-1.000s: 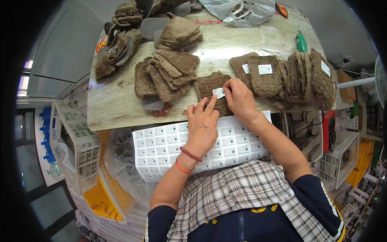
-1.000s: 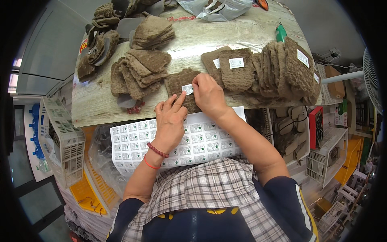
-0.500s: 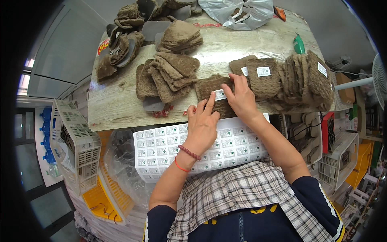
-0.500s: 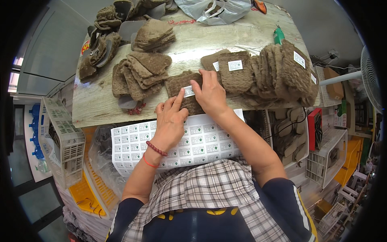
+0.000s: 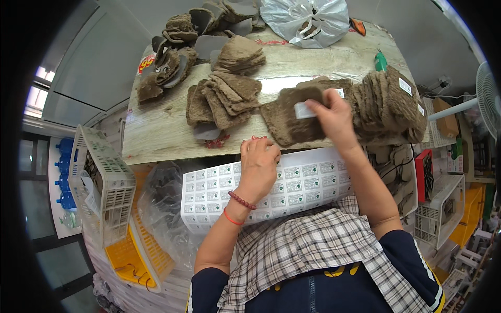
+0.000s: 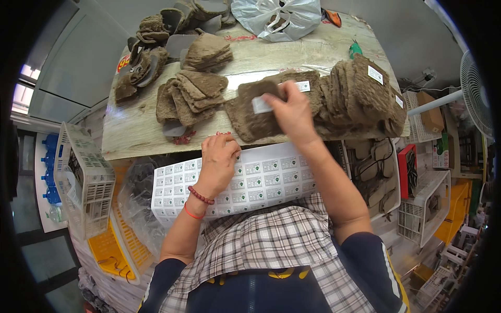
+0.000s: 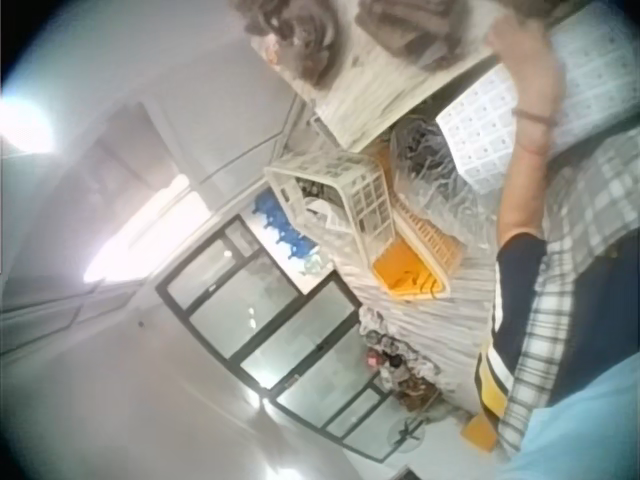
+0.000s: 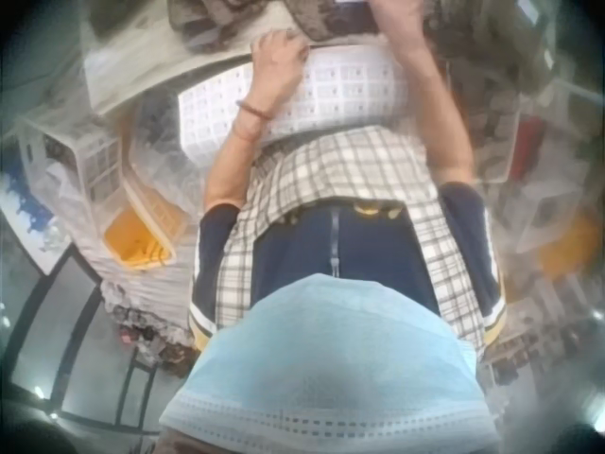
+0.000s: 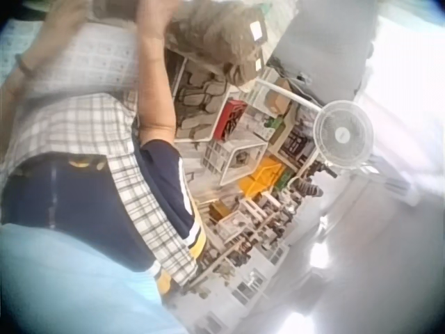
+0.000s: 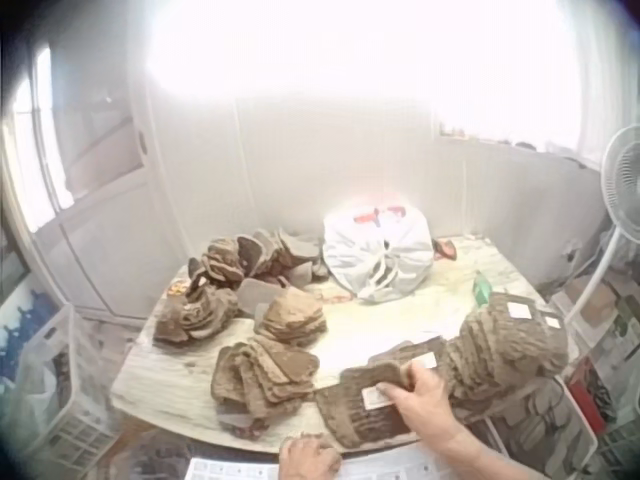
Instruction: The person applies adhesive labels from a sheet onto brown fuzzy slippers on a table. They peel each label, place it on a slipper, and smooth it down, repeating the process for multiple items.
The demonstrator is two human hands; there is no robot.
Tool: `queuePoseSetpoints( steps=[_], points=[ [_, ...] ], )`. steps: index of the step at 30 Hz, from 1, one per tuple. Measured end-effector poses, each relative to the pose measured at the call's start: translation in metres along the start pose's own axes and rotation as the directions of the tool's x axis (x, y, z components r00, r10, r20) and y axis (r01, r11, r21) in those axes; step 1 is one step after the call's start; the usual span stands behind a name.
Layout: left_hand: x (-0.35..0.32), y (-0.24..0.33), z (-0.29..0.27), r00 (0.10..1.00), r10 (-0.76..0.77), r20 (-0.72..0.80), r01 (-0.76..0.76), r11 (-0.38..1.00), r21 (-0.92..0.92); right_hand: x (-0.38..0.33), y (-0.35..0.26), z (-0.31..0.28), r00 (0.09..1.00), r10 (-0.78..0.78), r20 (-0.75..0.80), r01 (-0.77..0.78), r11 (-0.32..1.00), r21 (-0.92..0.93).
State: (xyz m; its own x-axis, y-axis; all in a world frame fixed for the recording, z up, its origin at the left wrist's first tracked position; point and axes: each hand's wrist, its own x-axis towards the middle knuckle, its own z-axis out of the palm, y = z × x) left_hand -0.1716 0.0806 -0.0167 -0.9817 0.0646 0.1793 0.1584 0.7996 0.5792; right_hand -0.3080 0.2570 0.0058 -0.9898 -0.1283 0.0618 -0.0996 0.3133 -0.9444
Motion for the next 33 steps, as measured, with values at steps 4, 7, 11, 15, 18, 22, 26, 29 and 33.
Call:
queuePoseSetpoints(
  steps=[4,7,11,15,18,22,26,29,33],
  points=[
    [0.000,0.006,-0.001,0.997,-0.051,0.050,0.060,0.976,-0.211,0.029,0.003,-0.042,0.940,-0.263,-0.219,0.163,0.907,-0.389],
    [0.001,0.006,0.010,0.998,-0.056,-0.006,0.053,0.970,-0.235,0.016,0.001,-0.038,0.792,-0.598,-0.128,0.336,0.600,-0.726],
    [0.004,0.003,0.020,0.992,-0.124,0.032,0.128,0.955,-0.268,-0.050,0.008,-0.012,0.838,-0.458,0.297,0.545,0.725,-0.420],
    [-0.001,0.004,0.019,0.985,-0.159,0.073,0.174,0.935,-0.309,-0.089,0.022,-0.003,0.846,-0.406,0.347,0.521,0.771,-0.367],
    [-0.005,0.007,0.017,0.971,-0.214,0.105,0.238,0.902,-0.360,-0.096,0.027,0.003,0.818,-0.467,0.336,0.565,0.761,-0.318],
    [-0.005,0.008,0.018,0.944,-0.277,0.178,0.325,0.871,-0.368,-0.099,0.026,0.010,0.785,-0.547,0.290,0.619,0.700,-0.355],
    [-0.004,0.008,0.019,0.944,-0.279,0.175,0.327,0.859,-0.395,-0.100,0.032,0.012,0.711,-0.657,0.250,0.696,0.608,-0.382],
    [-0.004,0.007,0.019,0.939,-0.288,0.187,0.341,0.851,-0.399,-0.103,0.031,0.016,0.761,-0.609,0.224,0.646,0.683,-0.340],
    [-0.006,0.001,0.020,0.955,-0.256,0.150,0.295,0.877,-0.380,-0.108,0.029,0.021,0.858,-0.480,0.185,0.514,0.815,-0.268]
  ],
)
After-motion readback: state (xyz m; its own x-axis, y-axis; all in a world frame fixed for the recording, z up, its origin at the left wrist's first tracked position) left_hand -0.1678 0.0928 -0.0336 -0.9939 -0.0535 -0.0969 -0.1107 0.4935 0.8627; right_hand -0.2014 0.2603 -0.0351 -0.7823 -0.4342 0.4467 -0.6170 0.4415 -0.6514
